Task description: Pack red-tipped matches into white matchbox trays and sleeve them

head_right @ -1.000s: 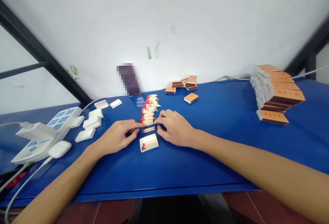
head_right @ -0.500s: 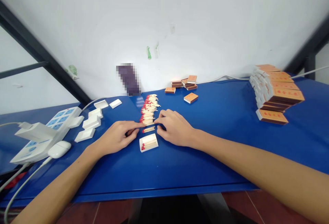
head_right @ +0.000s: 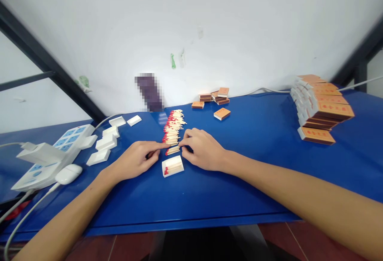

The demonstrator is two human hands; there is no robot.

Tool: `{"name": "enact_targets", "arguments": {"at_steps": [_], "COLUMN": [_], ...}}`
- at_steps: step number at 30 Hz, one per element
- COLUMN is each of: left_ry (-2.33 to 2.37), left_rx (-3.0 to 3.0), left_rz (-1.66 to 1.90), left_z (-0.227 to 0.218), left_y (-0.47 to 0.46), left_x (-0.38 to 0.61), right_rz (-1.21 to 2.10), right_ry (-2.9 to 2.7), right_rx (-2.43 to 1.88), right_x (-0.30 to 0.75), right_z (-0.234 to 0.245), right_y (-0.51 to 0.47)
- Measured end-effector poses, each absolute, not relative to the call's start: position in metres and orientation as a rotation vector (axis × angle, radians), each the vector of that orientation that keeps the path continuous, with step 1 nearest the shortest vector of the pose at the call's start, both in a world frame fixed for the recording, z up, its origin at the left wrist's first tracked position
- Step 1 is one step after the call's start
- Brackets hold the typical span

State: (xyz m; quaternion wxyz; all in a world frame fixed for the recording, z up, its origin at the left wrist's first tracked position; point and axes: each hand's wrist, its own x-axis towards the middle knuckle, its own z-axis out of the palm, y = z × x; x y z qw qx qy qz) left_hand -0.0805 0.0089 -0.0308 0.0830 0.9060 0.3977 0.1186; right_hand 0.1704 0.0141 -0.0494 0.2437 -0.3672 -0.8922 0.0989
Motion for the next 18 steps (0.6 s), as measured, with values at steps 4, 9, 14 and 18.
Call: {"name": "enact_targets", "arguments": {"at_steps": [4,9,14,18], "left_ry": [1.193,1.196,1.185,1.187], "left_rx": [2.703,2.710,2.715,2.711], "left_rz": [0.345,0.344,0.336,0.330], "left_z": [-0.0312,-0.0326,-0.0325,-0.0322], "left_y": [0.0087,0.0086,0.0088,0.0090], "left_x": [-0.0810,-0.0815,-0.0807,-0.0812], "right_rz": [0.276,0.281,0.289,0.305], "right_ry": [-2.440,-2.441,-2.441,-2.455], "right_rx": [-0.981,-0.972,-0.975,-0.965], "right_x": [0.1705,0.1705,0.1708,0.1720], "right_z": [-0.0495,-0.0491,-0.0488,-0.0497], "right_y": [0.0142,0.0139,0.0134,0.0141]}}
